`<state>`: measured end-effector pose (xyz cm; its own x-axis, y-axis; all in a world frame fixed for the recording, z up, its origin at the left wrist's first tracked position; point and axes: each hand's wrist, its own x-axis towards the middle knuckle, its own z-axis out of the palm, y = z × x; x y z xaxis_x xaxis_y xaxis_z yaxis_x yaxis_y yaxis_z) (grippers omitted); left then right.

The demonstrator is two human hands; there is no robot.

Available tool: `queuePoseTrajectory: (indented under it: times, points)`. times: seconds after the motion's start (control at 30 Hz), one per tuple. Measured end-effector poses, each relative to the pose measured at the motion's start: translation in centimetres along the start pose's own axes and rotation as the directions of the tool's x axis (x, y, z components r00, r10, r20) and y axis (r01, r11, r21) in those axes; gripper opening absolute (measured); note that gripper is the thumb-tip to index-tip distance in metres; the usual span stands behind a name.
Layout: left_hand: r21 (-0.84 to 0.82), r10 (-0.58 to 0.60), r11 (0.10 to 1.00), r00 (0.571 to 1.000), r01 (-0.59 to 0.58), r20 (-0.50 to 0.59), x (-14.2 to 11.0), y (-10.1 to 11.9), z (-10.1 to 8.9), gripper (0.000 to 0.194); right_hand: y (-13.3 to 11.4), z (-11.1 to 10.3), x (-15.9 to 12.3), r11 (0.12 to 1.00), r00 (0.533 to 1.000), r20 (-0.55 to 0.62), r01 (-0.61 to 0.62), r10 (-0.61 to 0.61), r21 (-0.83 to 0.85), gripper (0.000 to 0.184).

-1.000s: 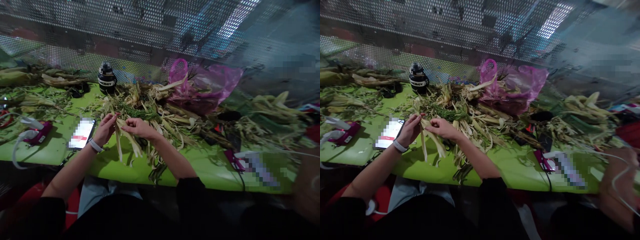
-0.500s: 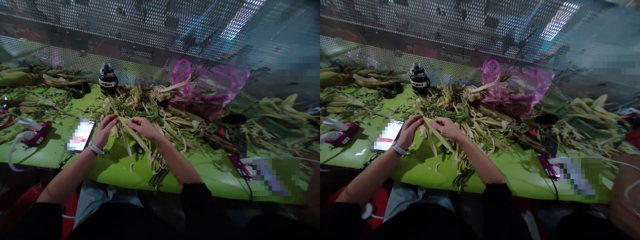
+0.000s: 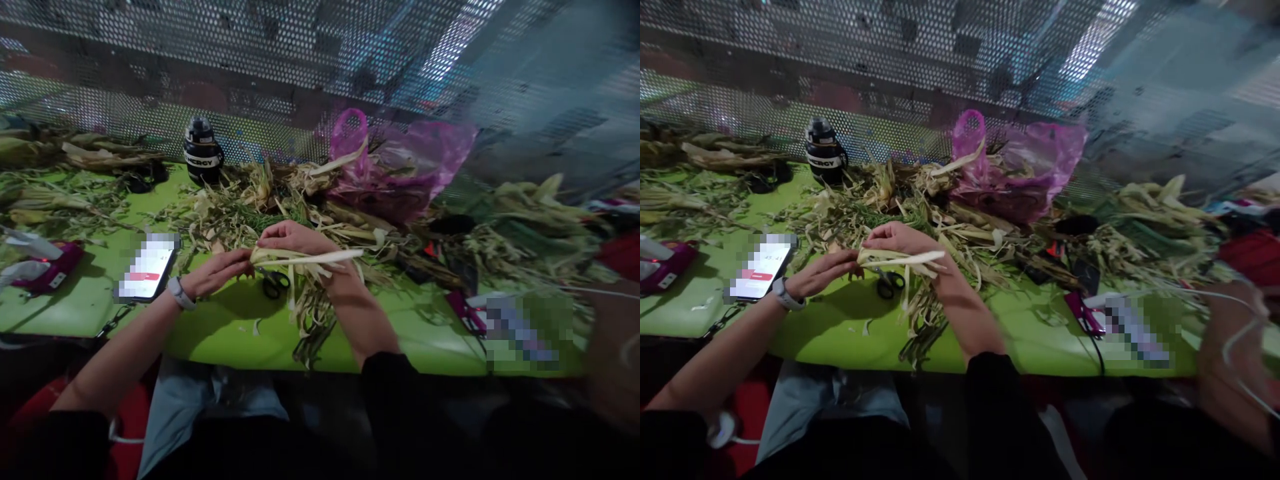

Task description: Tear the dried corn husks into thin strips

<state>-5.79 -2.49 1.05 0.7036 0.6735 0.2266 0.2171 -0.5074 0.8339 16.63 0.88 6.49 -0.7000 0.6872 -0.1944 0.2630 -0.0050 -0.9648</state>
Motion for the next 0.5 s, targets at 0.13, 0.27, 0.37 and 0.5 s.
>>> queuePoseTrajectory:
  times: [0.13,0.27,0.37,0.5]
  points:
    - [-0.269,-0.094,0.959,0.995,0.095,0.015,0.2,-0.5,0.8,0.031,1.3,-1.3,1.4,0.992,0.970,-0.225,0.107,-0.090,0.066,0.032]
    - [-0.355,-0.159,0.927,0.983,0.118,-0.088,0.5,-1.1,1.2,0.031,1.5,-5.3,1.1,0.924,0.638,-0.704,0.376,-0.311,-0.068,0.032]
    - [-0.405,-0.196,0.910,0.955,0.092,-0.224,0.6,-1.2,1.2,0.032,0.5,-7.6,-0.8,0.845,0.350,-0.856,0.507,-0.380,-0.168,0.032]
    - [-0.417,-0.213,0.907,0.924,0.064,-0.319,0.5,-1.2,1.4,0.033,-1.3,-5.2,-2.7,0.779,0.247,-0.803,0.507,-0.542,-0.370,0.030]
